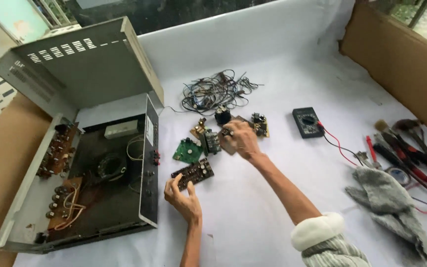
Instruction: Organizing and arranging various circuit boards and electronic components on a white workspace.
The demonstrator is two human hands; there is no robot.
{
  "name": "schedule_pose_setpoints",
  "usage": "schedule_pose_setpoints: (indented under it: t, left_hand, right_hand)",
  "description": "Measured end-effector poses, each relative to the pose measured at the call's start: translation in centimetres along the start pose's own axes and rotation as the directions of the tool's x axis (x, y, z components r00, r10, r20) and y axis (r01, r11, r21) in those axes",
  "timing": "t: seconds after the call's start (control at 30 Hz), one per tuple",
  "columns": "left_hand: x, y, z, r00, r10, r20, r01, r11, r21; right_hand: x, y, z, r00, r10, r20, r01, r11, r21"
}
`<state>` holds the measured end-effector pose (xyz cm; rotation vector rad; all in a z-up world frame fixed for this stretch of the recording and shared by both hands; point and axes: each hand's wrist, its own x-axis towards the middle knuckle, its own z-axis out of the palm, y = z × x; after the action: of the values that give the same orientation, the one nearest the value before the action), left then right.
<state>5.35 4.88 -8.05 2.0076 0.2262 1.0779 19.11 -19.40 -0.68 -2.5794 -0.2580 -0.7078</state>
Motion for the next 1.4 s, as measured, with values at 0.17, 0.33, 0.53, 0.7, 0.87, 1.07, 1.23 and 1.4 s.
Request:
schedule_pose_setpoints:
  t: [0.17,0.33,0.53,0.7,0.87,1.07,1.23,1.4]
  left_hand:
    - [0.3,0.9,-0.3,0.999,0.031,0.021,-0.030,0.999,-0.025]
    - [0.6,1.9,-0.5,0.986,-0.049,0.161,0.049,0.999,0.002]
    - [0.6,1.4,-0.1,0.968,-0.098,0.230,0.078,0.993,0.091]
    - [-0.2,-0.7,0.6,0.968,-0.107,0.229,0.067,0.982,0.174]
    - [-0.2,-1.4,0.8,0.971,-0.077,0.228,0.029,0.978,0.207]
    - [0.8,2.3,-0.8,0.992,-0.057,0.117,0.034,0.981,0.189]
    - [0.8,2.6,-0.8,0.990,-0.053,0.130,0.017,0.965,0.261]
    - [0.3,1.7,-0.2,0.986,-0.024,0.165,-0.034,0.940,0.338]
  right_hand:
    - [1.6,-5.0,0.8,0.929,-0.294,0.227,0.327,0.937,-0.124]
    - [2.5,-5.6,1.9,0.887,-0.269,0.375,0.341,0.930,-0.139]
    - [-1.7,-4.6,-2.6,0.853,-0.262,0.451,0.365,0.917,-0.159]
    - [-3.0,-6.6,-4.6,0.850,-0.239,0.470,0.393,0.882,-0.262]
    - [-5.8,-7.4,0.6,0.819,-0.346,0.457,0.474,0.858,-0.199]
    - [-4.8,-6.1,-0.9,0.860,-0.415,0.297,0.390,0.910,0.144]
    - [-0.6,-0.6,-0.5,0.994,-0.083,0.068,0.086,0.995,-0.045]
    - [0.6,2.5,1.7,0.962,-0.064,0.267,0.084,0.994,-0.064]
